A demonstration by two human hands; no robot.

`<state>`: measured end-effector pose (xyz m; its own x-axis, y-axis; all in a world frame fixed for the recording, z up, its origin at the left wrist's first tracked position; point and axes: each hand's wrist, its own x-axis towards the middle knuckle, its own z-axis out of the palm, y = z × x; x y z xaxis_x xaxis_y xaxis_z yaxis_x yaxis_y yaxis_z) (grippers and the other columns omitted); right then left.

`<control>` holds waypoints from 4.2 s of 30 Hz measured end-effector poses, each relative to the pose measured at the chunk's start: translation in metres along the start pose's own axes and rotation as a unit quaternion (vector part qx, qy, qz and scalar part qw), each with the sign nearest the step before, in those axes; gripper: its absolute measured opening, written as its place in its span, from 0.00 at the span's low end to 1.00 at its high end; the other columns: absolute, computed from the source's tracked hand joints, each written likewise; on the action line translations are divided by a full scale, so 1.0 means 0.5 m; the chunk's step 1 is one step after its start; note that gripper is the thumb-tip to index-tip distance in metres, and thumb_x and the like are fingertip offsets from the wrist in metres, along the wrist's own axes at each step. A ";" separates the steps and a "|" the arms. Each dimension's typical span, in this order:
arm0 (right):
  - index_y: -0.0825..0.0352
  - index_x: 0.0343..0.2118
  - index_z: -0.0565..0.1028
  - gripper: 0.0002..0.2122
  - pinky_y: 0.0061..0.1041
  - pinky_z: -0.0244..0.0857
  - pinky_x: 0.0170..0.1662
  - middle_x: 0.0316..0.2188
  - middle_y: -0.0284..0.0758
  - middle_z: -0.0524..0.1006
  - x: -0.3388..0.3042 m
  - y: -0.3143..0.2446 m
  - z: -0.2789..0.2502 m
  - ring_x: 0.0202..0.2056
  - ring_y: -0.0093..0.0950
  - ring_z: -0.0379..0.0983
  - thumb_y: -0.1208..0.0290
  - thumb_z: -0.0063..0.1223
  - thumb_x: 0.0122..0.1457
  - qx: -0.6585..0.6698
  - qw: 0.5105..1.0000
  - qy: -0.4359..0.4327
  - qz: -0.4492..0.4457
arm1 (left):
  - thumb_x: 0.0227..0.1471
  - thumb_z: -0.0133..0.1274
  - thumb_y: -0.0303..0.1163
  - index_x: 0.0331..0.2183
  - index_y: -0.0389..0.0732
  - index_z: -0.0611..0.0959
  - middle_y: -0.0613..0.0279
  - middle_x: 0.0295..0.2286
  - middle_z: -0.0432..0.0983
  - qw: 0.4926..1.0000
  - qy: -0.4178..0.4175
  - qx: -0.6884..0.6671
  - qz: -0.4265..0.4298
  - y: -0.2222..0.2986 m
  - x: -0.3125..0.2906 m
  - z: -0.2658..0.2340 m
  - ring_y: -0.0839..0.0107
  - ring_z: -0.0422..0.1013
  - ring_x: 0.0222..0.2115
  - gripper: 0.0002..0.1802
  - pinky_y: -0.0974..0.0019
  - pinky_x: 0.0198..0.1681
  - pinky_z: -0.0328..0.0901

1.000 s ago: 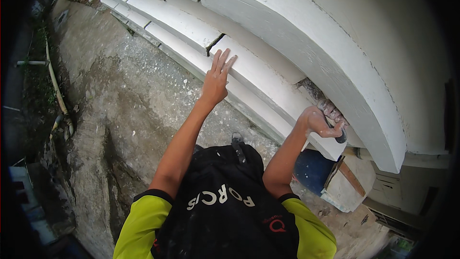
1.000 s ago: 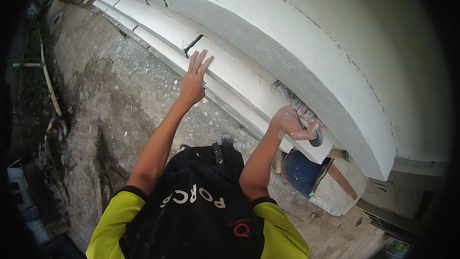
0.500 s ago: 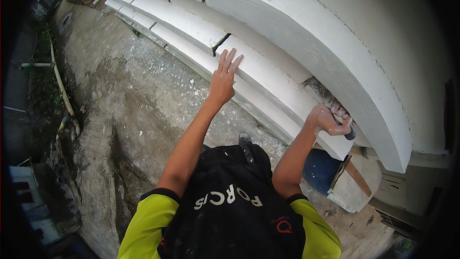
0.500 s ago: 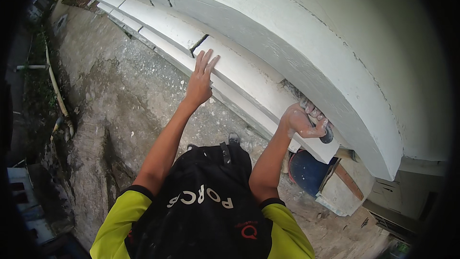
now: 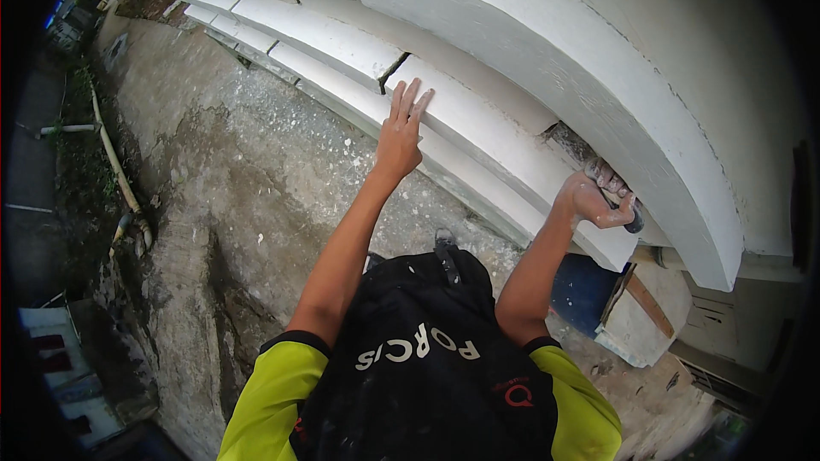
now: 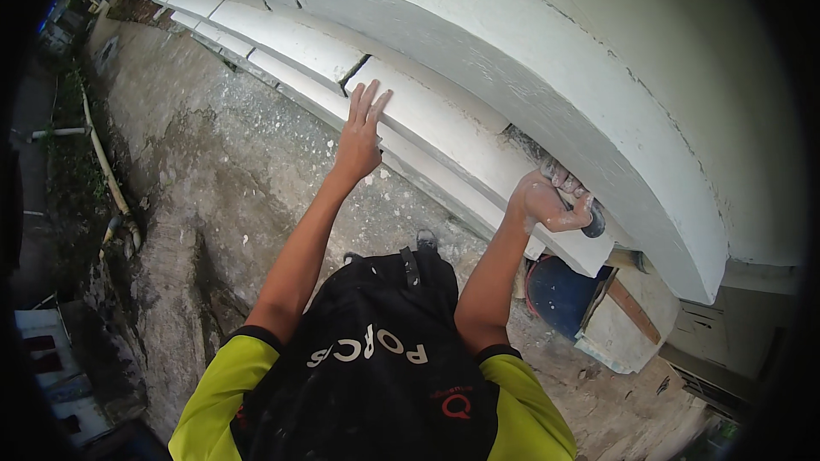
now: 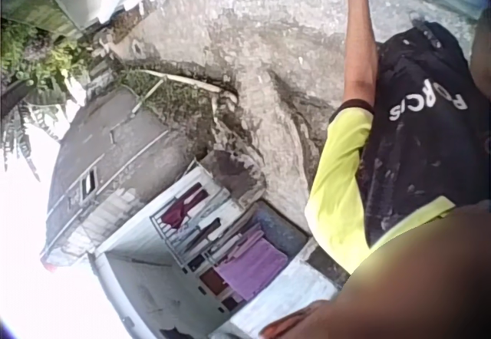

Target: Applying putty/filler to a white tiered concrete wall using a scraper.

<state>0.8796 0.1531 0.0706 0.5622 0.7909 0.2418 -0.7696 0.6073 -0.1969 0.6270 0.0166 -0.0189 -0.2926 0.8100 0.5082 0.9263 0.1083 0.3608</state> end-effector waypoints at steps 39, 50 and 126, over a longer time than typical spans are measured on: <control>0.67 0.25 0.64 0.13 0.26 0.59 0.23 0.18 0.34 0.67 -0.050 0.015 -0.017 0.18 0.23 0.58 0.64 0.54 0.56 -0.370 0.810 -0.432 -0.141 | 0.34 0.55 0.09 0.66 0.50 0.60 0.55 0.68 0.48 0.999 0.002 -0.031 -0.021 0.001 -0.003 0.007 0.47 0.45 0.68 0.56 0.54 0.49 0.70; 0.69 0.25 0.65 0.11 0.28 0.60 0.24 0.19 0.36 0.68 -0.055 0.015 -0.047 0.20 0.25 0.60 0.69 0.52 0.57 -0.249 0.842 -0.459 -0.134 | 0.36 0.53 0.10 0.66 0.52 0.61 0.57 0.68 0.49 0.998 -0.006 -0.047 -0.035 0.004 -0.005 0.009 0.49 0.45 0.69 0.54 0.51 0.49 0.68; 0.75 0.61 0.65 0.30 0.48 0.73 0.45 0.34 0.59 0.79 -0.067 0.011 -0.014 0.37 0.54 0.79 0.65 0.49 0.55 -0.836 0.289 -0.440 0.153 | 0.39 0.53 0.10 0.51 0.41 0.67 0.62 0.40 0.68 0.847 -0.122 -0.468 -0.222 0.222 -0.179 -0.067 0.72 0.68 0.41 0.35 0.69 0.50 0.63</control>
<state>0.8586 0.1306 0.0545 -0.3154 0.9486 -0.0274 0.8939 0.2873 -0.3441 0.7481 -0.0633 0.0017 -0.3992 0.9165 0.0243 0.1107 0.0219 0.9936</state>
